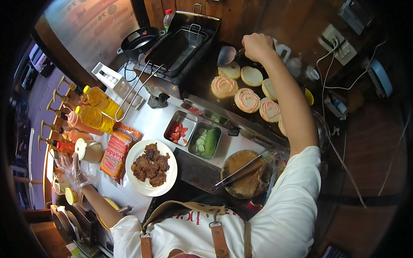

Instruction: The person prepares burgers by slicing buns with a knife, placing them on a griddle, squeezing sauce from a bottle onto the buns, and transferring cooked patties from a plate to the buns using a spatula.

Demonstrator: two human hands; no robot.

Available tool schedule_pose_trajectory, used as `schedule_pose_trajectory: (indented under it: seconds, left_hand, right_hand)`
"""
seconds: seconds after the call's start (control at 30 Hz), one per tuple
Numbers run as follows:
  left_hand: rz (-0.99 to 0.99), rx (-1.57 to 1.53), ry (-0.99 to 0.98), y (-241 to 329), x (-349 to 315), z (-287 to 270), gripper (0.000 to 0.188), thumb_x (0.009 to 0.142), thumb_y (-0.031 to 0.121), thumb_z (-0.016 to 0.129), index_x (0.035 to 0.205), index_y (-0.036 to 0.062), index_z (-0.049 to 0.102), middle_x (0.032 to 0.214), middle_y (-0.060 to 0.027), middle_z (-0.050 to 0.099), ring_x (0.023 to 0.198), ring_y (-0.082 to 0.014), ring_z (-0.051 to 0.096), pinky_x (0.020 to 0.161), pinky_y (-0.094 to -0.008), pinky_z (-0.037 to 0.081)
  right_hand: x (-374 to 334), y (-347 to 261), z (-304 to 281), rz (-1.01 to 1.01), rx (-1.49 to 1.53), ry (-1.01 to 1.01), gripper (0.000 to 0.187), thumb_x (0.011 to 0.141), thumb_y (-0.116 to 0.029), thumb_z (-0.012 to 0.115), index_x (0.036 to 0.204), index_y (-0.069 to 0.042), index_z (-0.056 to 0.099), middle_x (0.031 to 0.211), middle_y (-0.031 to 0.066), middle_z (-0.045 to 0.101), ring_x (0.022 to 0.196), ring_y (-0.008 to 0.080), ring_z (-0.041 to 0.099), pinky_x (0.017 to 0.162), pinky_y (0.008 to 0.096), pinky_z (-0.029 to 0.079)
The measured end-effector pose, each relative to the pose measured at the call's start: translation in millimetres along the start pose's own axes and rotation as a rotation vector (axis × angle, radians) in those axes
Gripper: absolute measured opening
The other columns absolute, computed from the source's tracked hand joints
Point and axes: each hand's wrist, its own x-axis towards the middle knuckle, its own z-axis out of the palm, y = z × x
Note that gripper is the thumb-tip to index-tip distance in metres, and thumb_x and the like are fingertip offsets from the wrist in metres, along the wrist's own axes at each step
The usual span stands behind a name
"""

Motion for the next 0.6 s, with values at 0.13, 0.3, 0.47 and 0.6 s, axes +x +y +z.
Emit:
schedule_pose_trajectory:
  seconds: [0.13, 0.3, 0.47, 0.6]
  left_hand:
    - [-0.051, 0.013, -0.004, -17, -2, -27, 0.091, 0.067, 0.006, 0.073, 0.137, 0.0095, 0.014, 0.135, -0.0196, 0.027, 0.126, -0.0284, 0.028, 0.101, -0.0419, 0.033]
    - [0.031, 0.011, 0.021, 12, -19, -16, 0.089, 0.068, 0.005, 0.072, 0.136, 0.0100, 0.015, 0.136, -0.0205, 0.026, 0.127, -0.0296, 0.026, 0.102, -0.0434, 0.032]
    - [0.136, 0.164, -0.101, 23, -31, -19, 0.086, 0.070, 0.003, 0.070, 0.136, 0.0117, 0.015, 0.137, -0.0187, 0.025, 0.127, -0.0298, 0.026, 0.103, -0.0432, 0.029]
    - [0.156, 0.134, -0.131, 32, -41, -21, 0.084, 0.071, 0.003, 0.068, 0.136, 0.0121, 0.015, 0.137, -0.0165, 0.024, 0.127, -0.0285, 0.025, 0.104, -0.0421, 0.027]
  right_hand:
    - [3, 2, 2, 0.009, -0.011, -0.019, 0.021, 0.071, -0.018, 0.060, 0.091, -0.015, 0.066, 0.090, 0.0112, 0.065, 0.087, 0.0281, 0.061, 0.075, 0.0393, 0.049]
    - [11, -2, 1, 0.018, -0.015, -0.074, 0.023, 0.070, -0.012, 0.057, 0.090, -0.012, 0.066, 0.094, 0.0141, 0.064, 0.090, 0.0300, 0.061, 0.074, 0.0405, 0.049]
    - [6, 1, -8, 0.095, -0.083, -0.157, 0.025, 0.070, -0.013, 0.056, 0.093, -0.005, 0.065, 0.096, 0.0157, 0.063, 0.092, 0.0310, 0.061, 0.078, 0.0410, 0.049]
    - [8, 25, -7, 0.140, 0.017, -0.144, 0.023, 0.069, -0.015, 0.057, 0.090, -0.015, 0.067, 0.097, 0.0116, 0.064, 0.093, 0.0294, 0.060, 0.080, 0.0417, 0.047]
